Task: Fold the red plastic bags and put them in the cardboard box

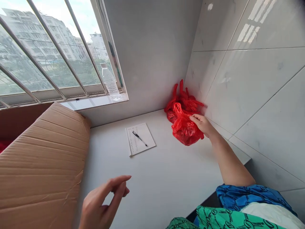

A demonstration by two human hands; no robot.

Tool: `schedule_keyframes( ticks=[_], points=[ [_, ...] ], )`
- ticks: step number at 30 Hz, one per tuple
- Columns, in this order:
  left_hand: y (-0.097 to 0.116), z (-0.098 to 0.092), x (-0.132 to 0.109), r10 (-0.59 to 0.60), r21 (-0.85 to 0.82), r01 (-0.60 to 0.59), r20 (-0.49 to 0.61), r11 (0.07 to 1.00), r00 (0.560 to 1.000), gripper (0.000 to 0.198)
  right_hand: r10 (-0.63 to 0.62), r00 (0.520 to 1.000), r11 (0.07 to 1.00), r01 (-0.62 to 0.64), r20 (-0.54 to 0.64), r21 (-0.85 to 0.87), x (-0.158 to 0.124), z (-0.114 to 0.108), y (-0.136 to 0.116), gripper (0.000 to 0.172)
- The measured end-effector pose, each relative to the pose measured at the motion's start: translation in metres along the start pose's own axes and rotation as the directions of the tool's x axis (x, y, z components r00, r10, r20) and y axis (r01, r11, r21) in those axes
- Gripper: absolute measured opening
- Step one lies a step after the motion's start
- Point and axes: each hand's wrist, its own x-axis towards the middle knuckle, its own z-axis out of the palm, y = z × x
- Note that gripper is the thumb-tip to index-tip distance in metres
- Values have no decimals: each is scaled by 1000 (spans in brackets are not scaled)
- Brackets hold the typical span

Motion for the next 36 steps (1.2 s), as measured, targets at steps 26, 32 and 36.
schedule_keyframes(
  ticks=[26,32,36],
  points=[
    [-86,79,32,-524,-581,656,409,482,747,43,-151,848,966,235,508,-106,-92,148,-52,44],
    [-74,79,33,-487,-642,726,566,245,665,55,-125,794,901,-160,594,403,-98,165,-58,36],
    [-60,80,33,-473,-610,667,478,427,740,60,-86,843,787,-269,530,556,-102,171,-64,33]
  ],
)
